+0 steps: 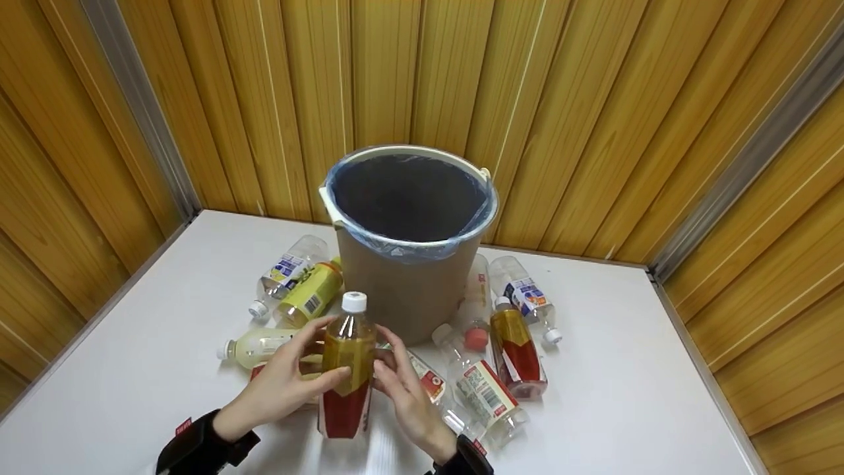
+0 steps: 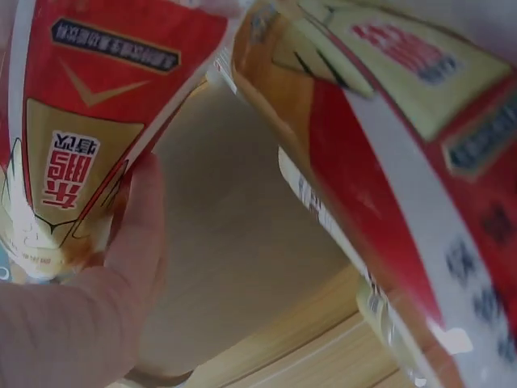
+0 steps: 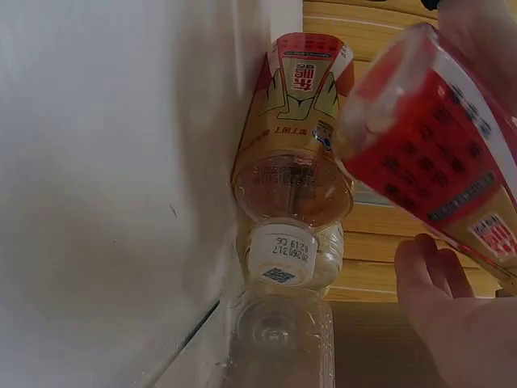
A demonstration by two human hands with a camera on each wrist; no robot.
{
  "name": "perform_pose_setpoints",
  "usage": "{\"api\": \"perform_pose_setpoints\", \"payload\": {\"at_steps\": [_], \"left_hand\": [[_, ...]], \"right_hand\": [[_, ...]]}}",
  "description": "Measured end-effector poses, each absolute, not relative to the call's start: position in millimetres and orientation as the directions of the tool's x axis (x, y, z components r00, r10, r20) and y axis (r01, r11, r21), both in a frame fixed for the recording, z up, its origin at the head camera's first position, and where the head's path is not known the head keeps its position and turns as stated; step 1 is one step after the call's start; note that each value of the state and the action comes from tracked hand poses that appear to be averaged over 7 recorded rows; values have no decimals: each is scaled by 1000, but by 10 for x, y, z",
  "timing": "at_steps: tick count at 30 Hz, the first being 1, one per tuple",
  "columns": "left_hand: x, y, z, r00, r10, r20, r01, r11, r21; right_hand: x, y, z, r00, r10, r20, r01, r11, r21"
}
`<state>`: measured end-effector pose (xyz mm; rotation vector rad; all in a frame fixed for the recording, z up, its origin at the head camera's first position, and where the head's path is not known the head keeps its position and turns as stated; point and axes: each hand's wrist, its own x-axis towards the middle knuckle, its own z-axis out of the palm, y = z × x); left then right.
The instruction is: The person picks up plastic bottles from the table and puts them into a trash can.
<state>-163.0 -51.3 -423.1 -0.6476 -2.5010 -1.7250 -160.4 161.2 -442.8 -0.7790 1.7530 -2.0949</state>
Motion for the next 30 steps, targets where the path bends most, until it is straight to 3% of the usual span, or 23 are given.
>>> {"api": "perform_pose_setpoints", "payload": {"at_steps": [6, 11, 22, 26, 30], "left_hand": [[-1674, -458, -4240, -931, 301, 207, 270, 184, 945], [-1686, -458, -4241, -936, 310, 169, 227, 161, 960], [-1761, -552, -4116, -919, 279, 278, 339, 201, 919], [-1869, -559, -4081, -916, 252, 313, 371, 235, 898], [-1947, -540, -4053, -918, 228, 325, 382, 284, 880]], "right_hand": [[-1590, 1559, -4488, -801, -517, 302, -289, -108, -951], [-1576, 1551, -4493, -801, -499, 331, -332, -89, -939], [-1537, 1702, -4130, -837, -425, 346, -395, 31, -918], [-1540, 1766, -3891, -818, -441, 369, -396, -32, -918], [-1585, 1812, -3619, -772, -487, 409, -353, -207, -913]]}}
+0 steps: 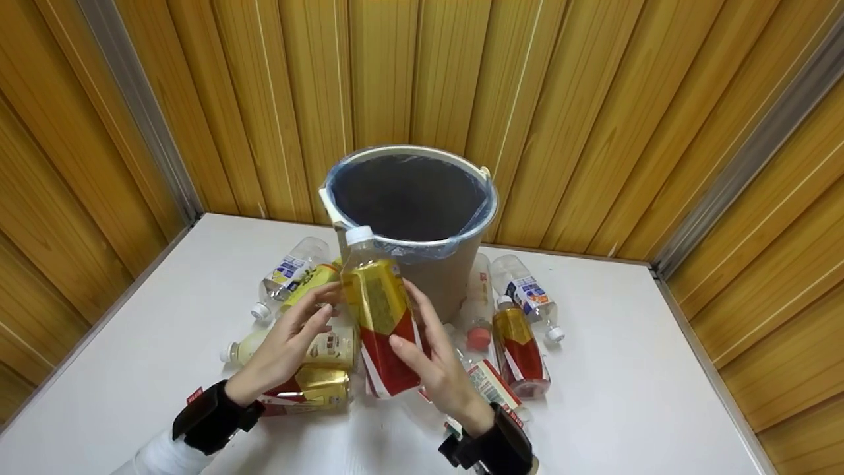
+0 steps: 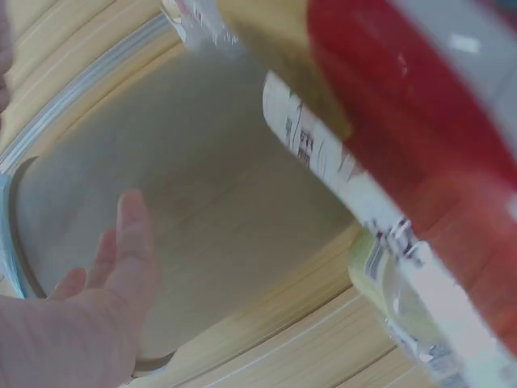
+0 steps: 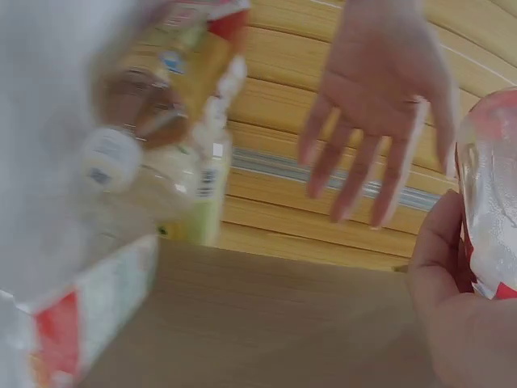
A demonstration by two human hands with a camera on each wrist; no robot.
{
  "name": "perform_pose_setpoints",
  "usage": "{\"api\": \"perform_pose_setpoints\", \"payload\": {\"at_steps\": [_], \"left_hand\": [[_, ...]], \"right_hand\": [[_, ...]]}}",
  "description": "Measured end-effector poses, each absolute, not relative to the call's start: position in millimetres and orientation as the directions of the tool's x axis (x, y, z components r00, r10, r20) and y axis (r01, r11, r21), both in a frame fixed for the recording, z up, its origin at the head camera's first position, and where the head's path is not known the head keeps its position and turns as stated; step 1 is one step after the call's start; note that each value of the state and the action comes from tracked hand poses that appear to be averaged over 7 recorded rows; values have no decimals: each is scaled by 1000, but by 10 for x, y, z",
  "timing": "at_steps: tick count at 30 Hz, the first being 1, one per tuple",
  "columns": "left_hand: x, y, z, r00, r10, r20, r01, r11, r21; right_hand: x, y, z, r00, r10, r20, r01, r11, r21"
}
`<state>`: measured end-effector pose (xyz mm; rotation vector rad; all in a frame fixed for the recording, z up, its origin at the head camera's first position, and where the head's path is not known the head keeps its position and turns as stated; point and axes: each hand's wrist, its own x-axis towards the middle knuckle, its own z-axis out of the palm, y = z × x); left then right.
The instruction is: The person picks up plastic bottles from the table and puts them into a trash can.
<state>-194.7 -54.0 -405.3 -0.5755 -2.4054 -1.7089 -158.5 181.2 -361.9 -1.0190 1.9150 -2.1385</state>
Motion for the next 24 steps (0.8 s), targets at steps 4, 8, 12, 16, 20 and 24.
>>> {"api": "perform_pose_setpoints", "payload": {"at_steps": [4, 8, 12, 16, 20, 24], "left_hand": [[-2026, -508, -4009, -912, 211, 352, 405, 314, 859], [-2079, -455, -3980, -906, 197, 374, 422, 359, 833], [-2125, -401, -3975, -901, 180, 394, 432, 431, 792], [-2160, -373, -3985, -901, 168, 401, 430, 469, 771], [-2194, -373, -3981, -901, 165, 401, 428, 480, 766], [-2220, -372, -3968, -901, 164, 402, 429, 482, 764]], "right_hand": [[-1695, 1827, -3326, -791, -471, 391, -301, -258, -918], [-1833, 1809, -3065, -845, -400, 355, -270, -254, -929], [-2020, 1745, -2845, -866, -328, 378, -286, -295, -912], [-2225, 1651, -2668, -884, -284, 371, -285, -301, -910], [-2434, 1580, -2553, -913, -237, 333, -275, -245, -930], [-2658, 1543, -2473, -945, -166, 283, -262, -142, -955]]}}
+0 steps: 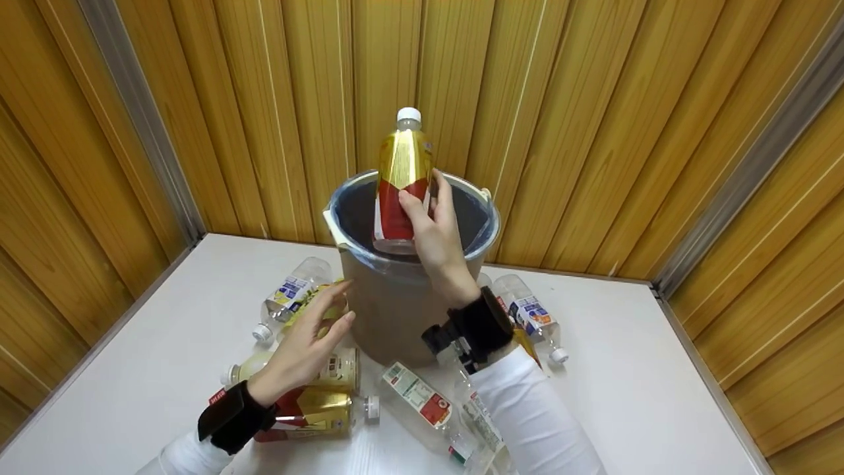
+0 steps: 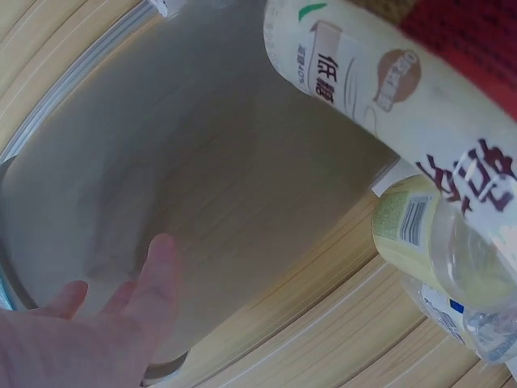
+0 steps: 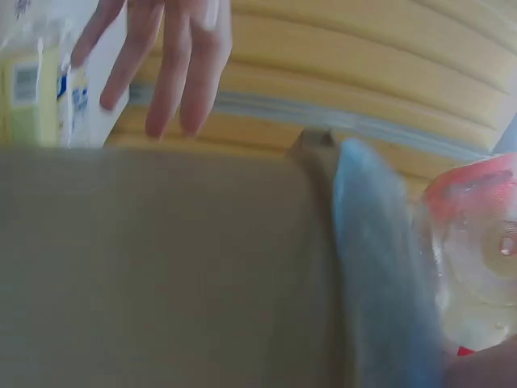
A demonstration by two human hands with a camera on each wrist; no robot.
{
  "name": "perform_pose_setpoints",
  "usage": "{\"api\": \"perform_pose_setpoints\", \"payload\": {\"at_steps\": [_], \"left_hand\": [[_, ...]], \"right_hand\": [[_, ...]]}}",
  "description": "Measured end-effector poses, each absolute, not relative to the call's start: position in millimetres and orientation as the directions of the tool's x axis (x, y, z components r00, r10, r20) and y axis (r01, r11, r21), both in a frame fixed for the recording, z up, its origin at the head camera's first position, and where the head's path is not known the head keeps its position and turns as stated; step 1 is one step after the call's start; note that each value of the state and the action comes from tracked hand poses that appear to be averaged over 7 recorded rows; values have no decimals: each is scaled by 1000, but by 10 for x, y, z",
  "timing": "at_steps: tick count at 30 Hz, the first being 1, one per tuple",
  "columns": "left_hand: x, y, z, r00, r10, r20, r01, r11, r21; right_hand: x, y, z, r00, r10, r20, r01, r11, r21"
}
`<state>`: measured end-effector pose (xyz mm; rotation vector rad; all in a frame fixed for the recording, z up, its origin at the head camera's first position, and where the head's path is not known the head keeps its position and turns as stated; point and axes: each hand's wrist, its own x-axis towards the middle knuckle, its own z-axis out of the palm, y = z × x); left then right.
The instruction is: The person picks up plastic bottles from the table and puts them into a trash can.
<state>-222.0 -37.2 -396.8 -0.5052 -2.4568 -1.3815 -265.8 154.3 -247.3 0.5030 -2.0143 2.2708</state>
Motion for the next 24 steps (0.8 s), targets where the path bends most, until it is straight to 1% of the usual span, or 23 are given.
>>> {"api": "perform_pose_setpoints", "payload": {"at_steps": [2, 4, 6, 9, 11, 14, 17, 20, 24], "left_hand": [[-2236, -365, -3957, -899, 164, 405, 431, 482, 763], [-2252, -357, -3947, -897, 163, 411, 436, 481, 760], [-2262, -350, -3938, -896, 163, 414, 438, 483, 758], [-2267, -343, -3929, -893, 167, 419, 443, 495, 747], [-2268, -340, -3929, -892, 169, 418, 443, 506, 740], [-2267, -337, -3930, -889, 173, 423, 448, 517, 730], [-2266, -337, -3926, -889, 172, 425, 449, 517, 729], [-2264, -337, -3914, -885, 169, 435, 455, 522, 722], [-2252, -343, -3906, -880, 175, 442, 462, 540, 704]], "right_hand": [[-2767, 1527, -2448, -956, -134, 262, -258, -46, -965], [-2865, 1511, -2438, -961, -116, 252, -264, 102, -959], [-2942, 1493, -2448, -962, -112, 247, -269, 262, -927], [-3010, 1466, -2484, -958, -117, 263, -286, 493, -822], [-3038, 1448, -2512, -952, -123, 281, -296, 609, -736], [-3059, 1423, -2536, -948, -137, 289, -298, 704, -645], [-3062, 1409, -2537, -954, -134, 269, -274, 756, -595], [-3044, 1402, -2531, -952, -124, 280, -265, 790, -553], [-2983, 1408, -2528, -929, -112, 352, -295, 797, -526]]}}
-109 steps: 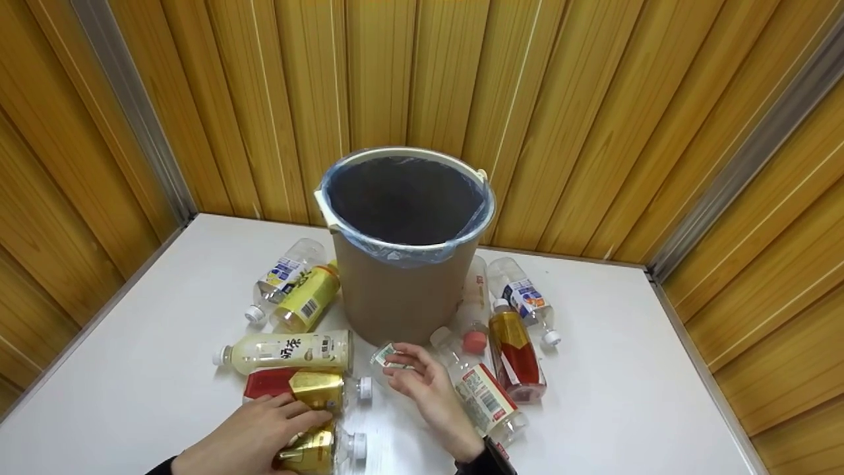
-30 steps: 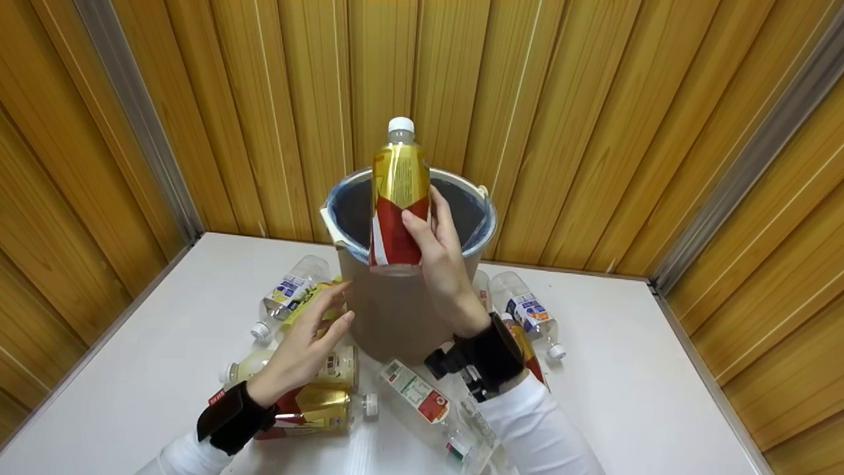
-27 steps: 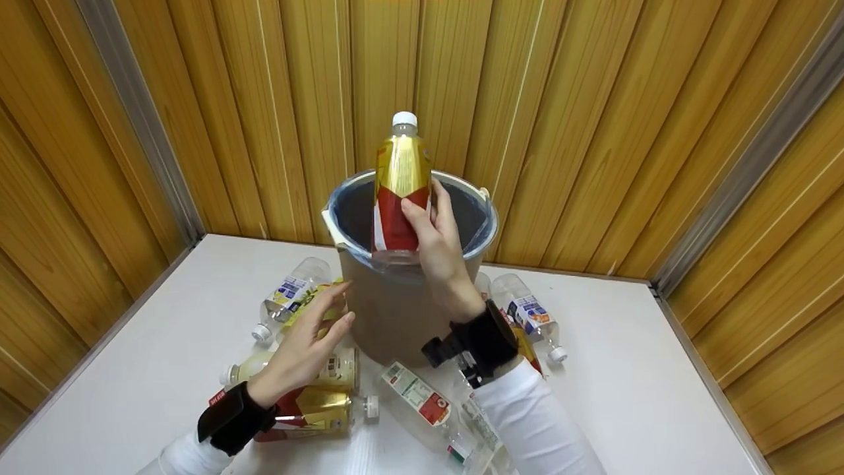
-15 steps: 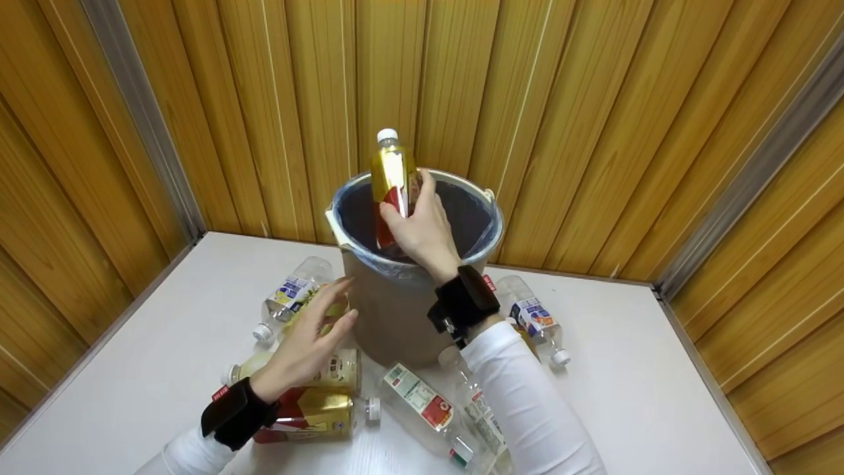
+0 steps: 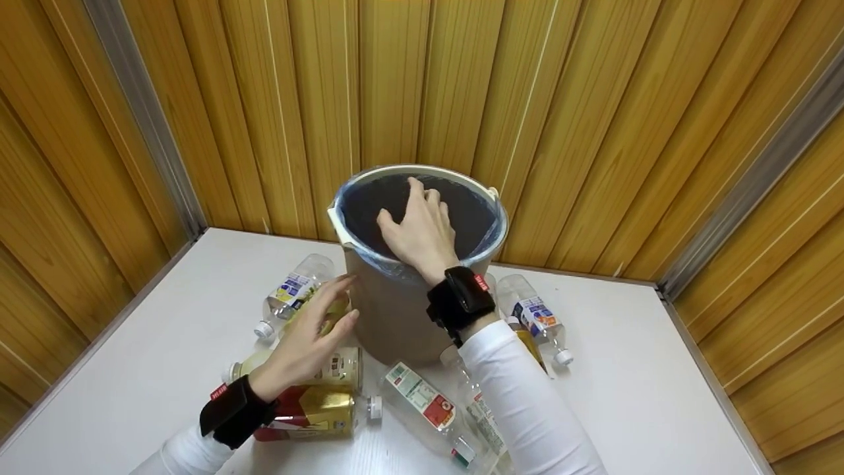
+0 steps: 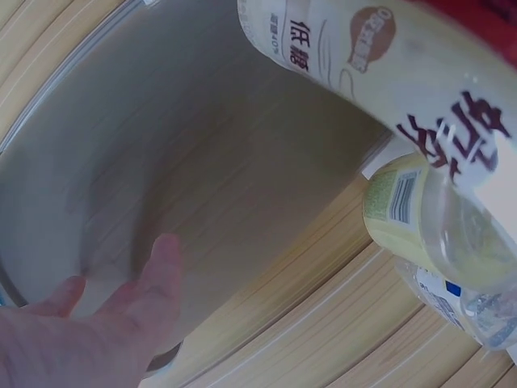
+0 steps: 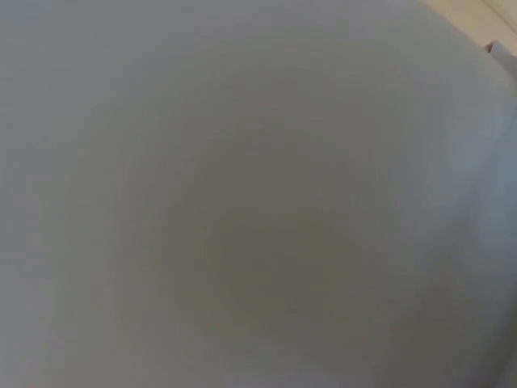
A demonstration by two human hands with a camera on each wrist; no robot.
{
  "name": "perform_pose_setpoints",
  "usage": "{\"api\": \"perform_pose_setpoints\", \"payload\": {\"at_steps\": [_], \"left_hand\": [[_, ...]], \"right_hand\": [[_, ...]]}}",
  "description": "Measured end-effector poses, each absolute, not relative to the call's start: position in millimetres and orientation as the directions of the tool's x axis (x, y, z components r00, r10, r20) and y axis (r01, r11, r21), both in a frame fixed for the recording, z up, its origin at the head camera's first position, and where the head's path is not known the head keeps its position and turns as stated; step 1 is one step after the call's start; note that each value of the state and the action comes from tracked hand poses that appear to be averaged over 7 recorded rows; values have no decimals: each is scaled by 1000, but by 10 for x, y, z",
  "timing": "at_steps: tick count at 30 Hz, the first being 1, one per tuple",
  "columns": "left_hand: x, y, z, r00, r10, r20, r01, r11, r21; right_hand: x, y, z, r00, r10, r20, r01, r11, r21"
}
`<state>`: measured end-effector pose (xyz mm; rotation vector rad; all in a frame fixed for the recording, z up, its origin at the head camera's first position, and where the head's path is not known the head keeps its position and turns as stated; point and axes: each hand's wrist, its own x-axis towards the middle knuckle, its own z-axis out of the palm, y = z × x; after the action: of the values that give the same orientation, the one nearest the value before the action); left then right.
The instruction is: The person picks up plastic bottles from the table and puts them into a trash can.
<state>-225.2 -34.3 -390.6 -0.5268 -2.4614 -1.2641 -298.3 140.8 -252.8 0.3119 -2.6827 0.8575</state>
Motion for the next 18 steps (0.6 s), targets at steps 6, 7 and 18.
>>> {"api": "perform_pose_setpoints", "payload": {"at_steps": [6, 7, 18], "left_hand": [[-2205, -380, -3912, -848, 189, 496, 501, 594, 630], [-2194, -388, -3913, -841, 195, 505, 509, 602, 615], [-2011, -588, -3911, -788, 314, 530, 562, 719, 410]], "right_hand": [[-2819, 1412, -2535, -845, -110, 523, -433, 715, -549], [-2787, 1414, -2541, -825, -109, 554, -464, 690, -555], [-2336, 1345, -2677, -693, -92, 715, -706, 284, -648]]}}
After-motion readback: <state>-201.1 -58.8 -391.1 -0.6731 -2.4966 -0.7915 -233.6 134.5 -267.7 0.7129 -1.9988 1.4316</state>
